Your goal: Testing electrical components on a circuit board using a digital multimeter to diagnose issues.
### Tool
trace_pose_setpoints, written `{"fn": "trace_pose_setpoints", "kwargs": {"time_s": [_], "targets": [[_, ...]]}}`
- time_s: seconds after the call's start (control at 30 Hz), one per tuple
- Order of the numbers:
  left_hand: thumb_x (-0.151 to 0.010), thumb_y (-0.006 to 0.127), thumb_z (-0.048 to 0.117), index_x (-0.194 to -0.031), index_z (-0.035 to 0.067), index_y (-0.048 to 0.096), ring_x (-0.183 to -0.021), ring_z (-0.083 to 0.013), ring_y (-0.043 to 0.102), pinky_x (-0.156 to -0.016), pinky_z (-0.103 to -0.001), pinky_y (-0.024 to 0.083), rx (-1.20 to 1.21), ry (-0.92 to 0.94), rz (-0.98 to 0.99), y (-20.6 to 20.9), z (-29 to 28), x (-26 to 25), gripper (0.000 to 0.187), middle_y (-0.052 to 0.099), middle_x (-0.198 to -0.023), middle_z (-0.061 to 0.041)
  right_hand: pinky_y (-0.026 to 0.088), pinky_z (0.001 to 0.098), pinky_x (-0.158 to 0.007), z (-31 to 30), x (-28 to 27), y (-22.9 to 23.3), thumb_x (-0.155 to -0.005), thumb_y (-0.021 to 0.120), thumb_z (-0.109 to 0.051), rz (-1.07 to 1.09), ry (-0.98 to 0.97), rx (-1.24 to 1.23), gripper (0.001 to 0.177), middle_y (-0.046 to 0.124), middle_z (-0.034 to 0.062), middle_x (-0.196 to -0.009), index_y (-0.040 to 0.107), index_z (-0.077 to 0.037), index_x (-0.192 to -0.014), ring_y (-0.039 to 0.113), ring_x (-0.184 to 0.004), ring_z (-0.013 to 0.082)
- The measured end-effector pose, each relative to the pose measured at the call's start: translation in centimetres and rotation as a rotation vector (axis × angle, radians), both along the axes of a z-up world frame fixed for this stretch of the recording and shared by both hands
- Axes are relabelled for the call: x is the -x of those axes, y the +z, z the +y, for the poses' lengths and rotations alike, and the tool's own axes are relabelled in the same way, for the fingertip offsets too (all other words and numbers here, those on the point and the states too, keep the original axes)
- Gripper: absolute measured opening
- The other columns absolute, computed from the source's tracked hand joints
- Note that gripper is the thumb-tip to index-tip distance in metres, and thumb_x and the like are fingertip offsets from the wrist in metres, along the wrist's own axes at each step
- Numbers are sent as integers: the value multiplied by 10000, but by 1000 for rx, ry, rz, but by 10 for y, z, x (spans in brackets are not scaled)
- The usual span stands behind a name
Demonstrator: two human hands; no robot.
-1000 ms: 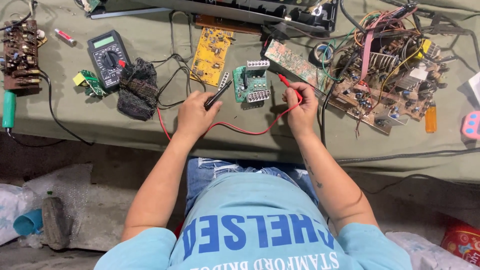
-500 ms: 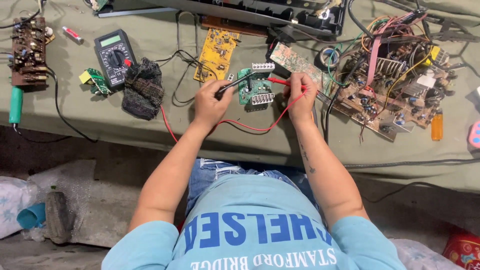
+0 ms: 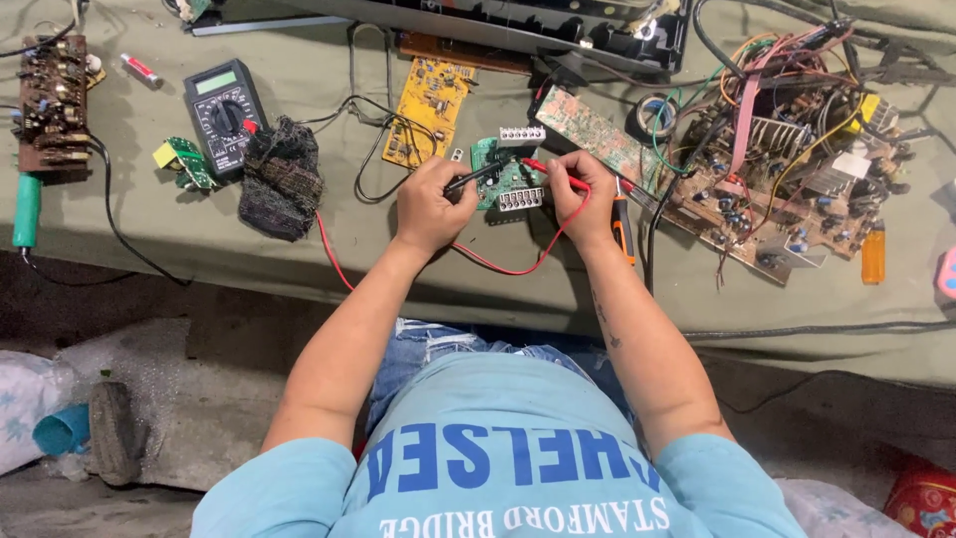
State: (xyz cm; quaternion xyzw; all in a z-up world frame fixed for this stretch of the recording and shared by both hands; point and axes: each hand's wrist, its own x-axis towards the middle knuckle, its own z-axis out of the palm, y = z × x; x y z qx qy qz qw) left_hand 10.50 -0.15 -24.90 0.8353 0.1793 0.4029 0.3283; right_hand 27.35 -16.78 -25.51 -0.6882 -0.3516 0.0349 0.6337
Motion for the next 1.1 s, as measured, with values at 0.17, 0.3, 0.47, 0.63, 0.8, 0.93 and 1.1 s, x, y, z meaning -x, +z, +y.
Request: {"fn": "trace_pose_setpoints", "kwargs": {"time_s": [0.17, 0.3, 0.47, 0.63, 0.8, 0.93, 1.1], "targets": [[-800, 773, 187, -880, 219, 713, -652, -268, 677, -579, -346, 565, -76, 29, -29, -5, 0, 1, 104, 592, -733, -6, 518, 276, -626, -1, -1, -1, -994, 708, -101, 16, -10, -47, 172, 682, 71, -619, 713, -48, -830, 648, -615, 146], [-790, 765, 195, -885, 226, 706, -669, -263, 675, -603, -344, 565, -123, 34, -44, -6, 0, 0, 116, 589, -743, 3, 519, 282, -629, 0, -5, -6, -1000, 700, -116, 14, -9, -34, 202, 685, 78, -612, 716, -59, -808, 648, -611, 143], [-775, 757, 222, -876, 252, 690, -654, -254, 665, -618, -336, 564, -178, 57, -40, -11, -2, -4, 124, 558, -732, 19, 514, 284, -636, 1, -6, -9, -1006, 708, -134, 2, -52, -48, 204, 684, 85, -618, 701, -61, -816, 645, -618, 147], [-773, 745, 220, -879, 243, 686, -646, -272, 663, -617, -349, 565, -216, 53, -36, -10, -3, -6, 124, 556, -730, 6, 539, 337, -693, 0, -1, -3, -908, 836, -132, -68, -13, -20, 98, 729, 133, -761, 757, -74, -918, 695, -718, 214], [-776, 739, 226, -903, 245, 688, -663, -270, 672, -636, -347, 566, -221, 54, -25, -13, -3, -5, 139, 569, -747, 9, 514, 321, -655, -3, -8, -19, -932, 779, -119, -51, -49, -13, 88, 671, 122, -710, 727, -63, -888, 647, -676, 185], [-784, 739, 221, -907, 240, 688, -668, -267, 678, -641, -344, 569, -216, 47, -28, -12, -4, -4, 134, 577, -754, 13, 516, 300, -647, -1, 3, 3, -939, 741, -105, -26, -34, 7, 52, 684, 96, -703, 761, -75, -901, 634, -669, 151], [-787, 740, 213, -909, 242, 697, -661, -261, 678, -634, -348, 569, -206, 57, -24, -10, -5, -5, 133, 584, -750, 14, 539, 309, -666, 0, 4, 6, -948, 713, -112, -35, -46, -9, 84, 707, 79, -687, 761, -81, -887, 671, -673, 168]]}}
